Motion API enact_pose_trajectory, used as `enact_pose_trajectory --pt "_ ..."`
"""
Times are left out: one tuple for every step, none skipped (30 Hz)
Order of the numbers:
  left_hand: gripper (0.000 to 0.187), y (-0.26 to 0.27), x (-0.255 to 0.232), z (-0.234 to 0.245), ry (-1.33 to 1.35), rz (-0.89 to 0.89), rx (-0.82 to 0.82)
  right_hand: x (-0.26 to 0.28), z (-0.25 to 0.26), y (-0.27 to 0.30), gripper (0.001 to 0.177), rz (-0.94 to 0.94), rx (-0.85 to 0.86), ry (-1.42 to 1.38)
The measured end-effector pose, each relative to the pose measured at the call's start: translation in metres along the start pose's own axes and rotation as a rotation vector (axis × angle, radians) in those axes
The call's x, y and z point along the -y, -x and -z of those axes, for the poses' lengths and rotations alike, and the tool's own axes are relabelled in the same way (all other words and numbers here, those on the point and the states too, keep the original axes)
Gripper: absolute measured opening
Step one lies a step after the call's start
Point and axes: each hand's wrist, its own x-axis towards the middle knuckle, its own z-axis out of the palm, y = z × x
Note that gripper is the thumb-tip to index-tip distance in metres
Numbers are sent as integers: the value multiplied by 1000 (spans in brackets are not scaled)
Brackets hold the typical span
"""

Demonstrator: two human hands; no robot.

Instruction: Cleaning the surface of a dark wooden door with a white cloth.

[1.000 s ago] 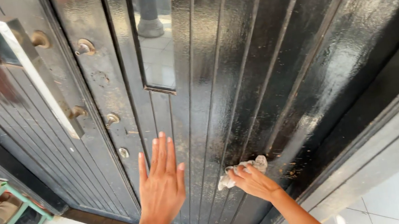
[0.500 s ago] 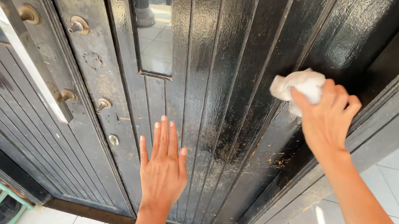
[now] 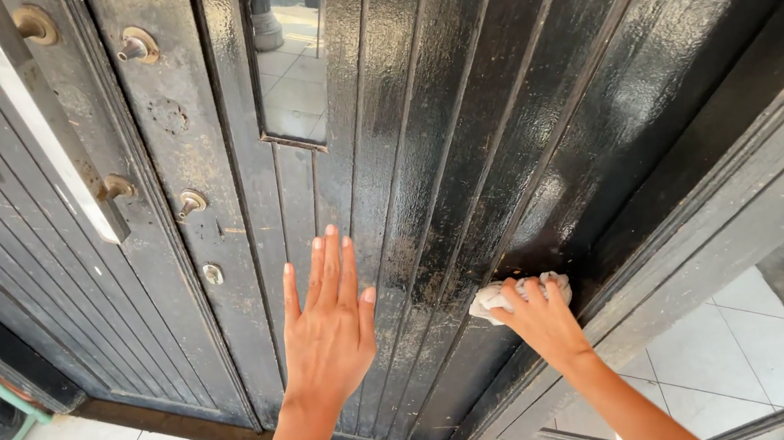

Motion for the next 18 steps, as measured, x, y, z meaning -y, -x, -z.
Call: enact_pose_trajectory --pt "59 0 1 1 3 -3 -5 -17 28 -3 32 -4 0 5" --pt "59 -1 3 2 14 0 -3 -34 57 -6 33 -36 114 20" --pt "60 2 4 3 25 11 3 -49 86 -8 35 -59 229 34" --pt "60 1 6 3 27 17 3 -69 96 -8 35 -53 229 37" --pt "60 2 8 4 13 14 3 -86 105 -6 31 -192 122 -5" --pt "61 4 9 3 -1 10 3 -103 114 -5 28 -331 15 -48" --pt "61 5 10 4 1 12 9 -118 126 -2 28 -326 21 -50" --pt "61 6 10 5 -1 14 10 -133 137 -1 23 -410 -83 7" --pt "61 6 10 5 -1 15 9 -149 148 1 20 -496 -188 67" --pt "61 7 10 5 3 16 13 -152 156 3 20 -493 -183 68" --pt "61 7 10 5 5 20 17 -154 163 4 18 -480 -173 139" --pt "60 8 10 5 7 23 21 -157 171 5 17 -466 -163 210" --pt "60 9 11 4 8 26 24 -153 163 6 17 -461 -161 209" --pt "60 10 12 3 18 29 19 -148 156 7 17 -434 -108 240" --pt "60 12 13 2 25 35 14 -144 148 8 17 -403 -58 269" --pt "60 12 12 1 24 42 18 -136 145 7 17 -396 -58 267" --pt "61 13 12 1 22 39 31 -126 142 9 17 -365 17 208" --pt "61 13 11 0 19 37 44 -117 140 11 18 -334 92 149"
